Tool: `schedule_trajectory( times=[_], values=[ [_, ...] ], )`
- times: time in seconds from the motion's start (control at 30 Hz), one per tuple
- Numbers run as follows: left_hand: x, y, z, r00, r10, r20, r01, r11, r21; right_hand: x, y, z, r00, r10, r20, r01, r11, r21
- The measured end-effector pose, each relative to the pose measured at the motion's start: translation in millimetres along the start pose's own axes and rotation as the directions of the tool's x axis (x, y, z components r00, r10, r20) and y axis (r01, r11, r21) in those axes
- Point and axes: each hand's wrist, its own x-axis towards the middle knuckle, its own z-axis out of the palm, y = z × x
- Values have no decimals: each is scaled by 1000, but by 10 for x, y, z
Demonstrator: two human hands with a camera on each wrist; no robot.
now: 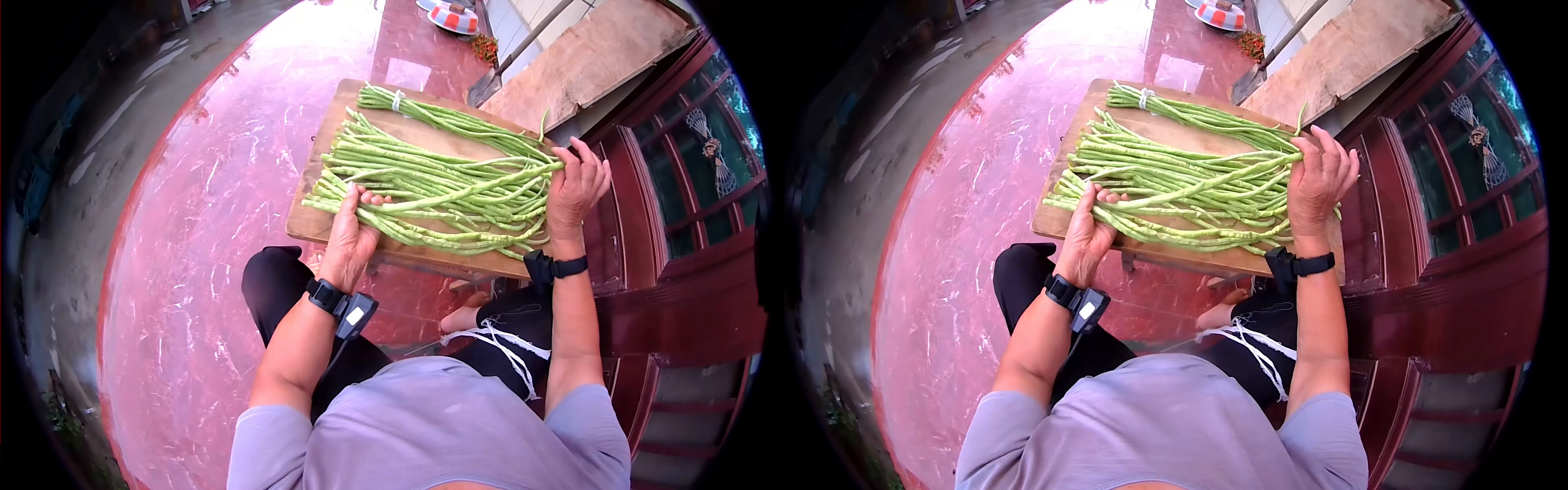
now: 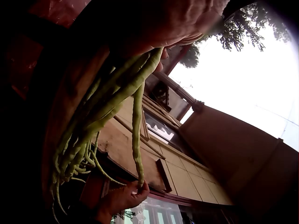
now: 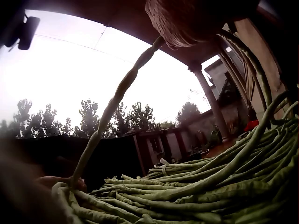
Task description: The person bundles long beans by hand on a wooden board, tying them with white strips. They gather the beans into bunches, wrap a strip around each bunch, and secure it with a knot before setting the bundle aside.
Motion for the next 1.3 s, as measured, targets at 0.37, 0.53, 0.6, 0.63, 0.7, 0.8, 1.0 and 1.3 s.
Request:
schedule_trajectory(
  times=[0.37,0.53,0.6,0.63,0.7,0.8,1.0,1.3],
  values=[
    [64,5,-130,999,44,-23,-42,997,64,-715,757,-95,883,151,445,-2,948,-319],
    [27,7,-89,992,72,-105,-58,989,138,-1284,797,103,702,217,679,-230,970,-73],
    [1,8,-73,992,81,-98,-62,982,181,-1021,521,54,765,132,631,-233,969,79],
    [-2,5,-92,994,83,-73,-69,982,178,-843,337,0,793,98,601,-232,961,149],
    [-3,-6,-119,996,89,-20,-85,982,168,-462,-66,-124,803,64,593,-275,922,273],
    [9,16,-138,999,39,4,-39,980,193,-153,-607,-89,804,-82,589,-229,871,434],
    [-21,28,-55,1000,7,-16,-5,989,146,-380,-1257,654,820,-242,519,-143,791,595],
    [-52,36,-58,997,11,-81,11,965,262,-319,-1352,668,828,-124,546,-293,735,612]
  ],
)
